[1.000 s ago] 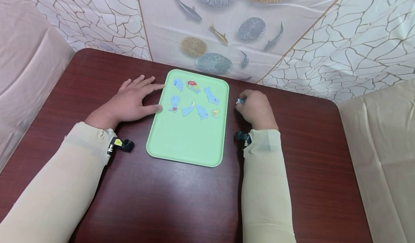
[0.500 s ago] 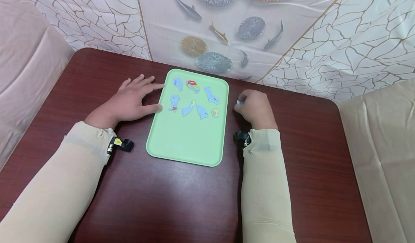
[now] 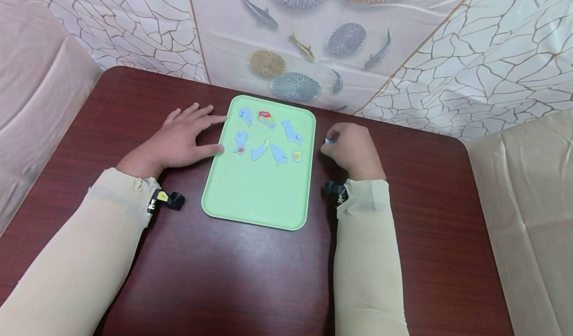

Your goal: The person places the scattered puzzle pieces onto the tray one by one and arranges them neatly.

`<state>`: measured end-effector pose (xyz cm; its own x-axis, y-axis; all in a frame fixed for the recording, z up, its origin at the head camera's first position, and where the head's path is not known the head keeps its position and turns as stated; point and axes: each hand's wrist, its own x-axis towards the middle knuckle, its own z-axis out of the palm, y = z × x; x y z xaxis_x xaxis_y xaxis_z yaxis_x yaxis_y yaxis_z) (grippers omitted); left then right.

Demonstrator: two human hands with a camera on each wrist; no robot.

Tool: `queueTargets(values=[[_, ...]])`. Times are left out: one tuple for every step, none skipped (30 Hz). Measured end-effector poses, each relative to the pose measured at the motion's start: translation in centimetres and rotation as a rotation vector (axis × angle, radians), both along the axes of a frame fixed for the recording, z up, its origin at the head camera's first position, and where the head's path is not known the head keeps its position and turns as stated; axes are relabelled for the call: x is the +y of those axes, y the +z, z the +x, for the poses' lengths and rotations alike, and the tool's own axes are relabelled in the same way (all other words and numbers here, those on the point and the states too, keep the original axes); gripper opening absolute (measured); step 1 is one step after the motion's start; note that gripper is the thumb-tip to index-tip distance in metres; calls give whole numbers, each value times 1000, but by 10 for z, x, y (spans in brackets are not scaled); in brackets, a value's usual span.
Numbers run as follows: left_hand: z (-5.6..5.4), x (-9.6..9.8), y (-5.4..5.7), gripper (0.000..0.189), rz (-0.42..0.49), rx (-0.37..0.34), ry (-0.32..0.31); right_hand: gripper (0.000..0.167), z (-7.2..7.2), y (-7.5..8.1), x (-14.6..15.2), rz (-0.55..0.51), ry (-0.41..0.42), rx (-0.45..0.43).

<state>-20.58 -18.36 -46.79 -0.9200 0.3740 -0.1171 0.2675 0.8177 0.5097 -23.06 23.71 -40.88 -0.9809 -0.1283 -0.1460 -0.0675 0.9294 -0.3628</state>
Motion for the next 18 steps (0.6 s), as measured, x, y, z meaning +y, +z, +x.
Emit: queueTargets(values=[[0, 0, 0, 79, 1, -1, 0, 20, 1, 1, 0, -3, 2, 5], [0, 0, 0, 79, 1, -1, 0, 20, 1, 2, -1, -7, 5, 11], [0, 0, 0, 79, 2, -3, 0, 19, 2, 4, -2, -11, 9, 19], [0, 0, 0, 79, 2, -3, 0, 19, 2, 5, -2, -13, 14, 31], [0, 0, 0, 79, 2, -3, 0, 19, 3, 6, -3, -16, 20, 42], [0, 0, 0, 79, 2, -3, 0, 19, 3, 7, -4, -19, 26, 54], [0, 0, 0, 79, 2, -2, -1, 19, 4, 8, -5, -24, 32, 68], [0, 0, 0, 79, 1, 0, -1, 18, 5, 10, -6, -29, 39, 83], [0, -1, 0, 79, 0, 0, -1, 18, 6, 11, -7, -33, 46, 98], [0, -1, 0, 79, 0, 2, -1, 17, 7, 13, -8, -37, 53, 113], [0, -1, 0, 79, -1, 3, -2, 16, 8, 14, -10, -42, 60, 127], [0, -1, 0, 79, -1, 4, -2, 15, 10, 16, -11, -44, 68, 144], [0, -1, 0, 79, 0, 4, -2, 14, 11, 18, -13, -46, 77, 159], [0, -1, 0, 79, 1, 4, -2, 13, 12, 20, -15, -48, 84, 174], [0, -1, 0, 79, 2, 4, -1, 13, 14, 22, -17, -51, 92, 188], [0, -1, 0, 79, 3, 4, -1, 13, 15, 24, -18, -53, 100, 202], [0, -1, 0, 79, 4, 4, -1, 12, 16, 26, -20, -53, 109, 216], [0, -1, 0, 79, 5, 4, 0, 12, 18, 28, -22, -56, 118, 229]])
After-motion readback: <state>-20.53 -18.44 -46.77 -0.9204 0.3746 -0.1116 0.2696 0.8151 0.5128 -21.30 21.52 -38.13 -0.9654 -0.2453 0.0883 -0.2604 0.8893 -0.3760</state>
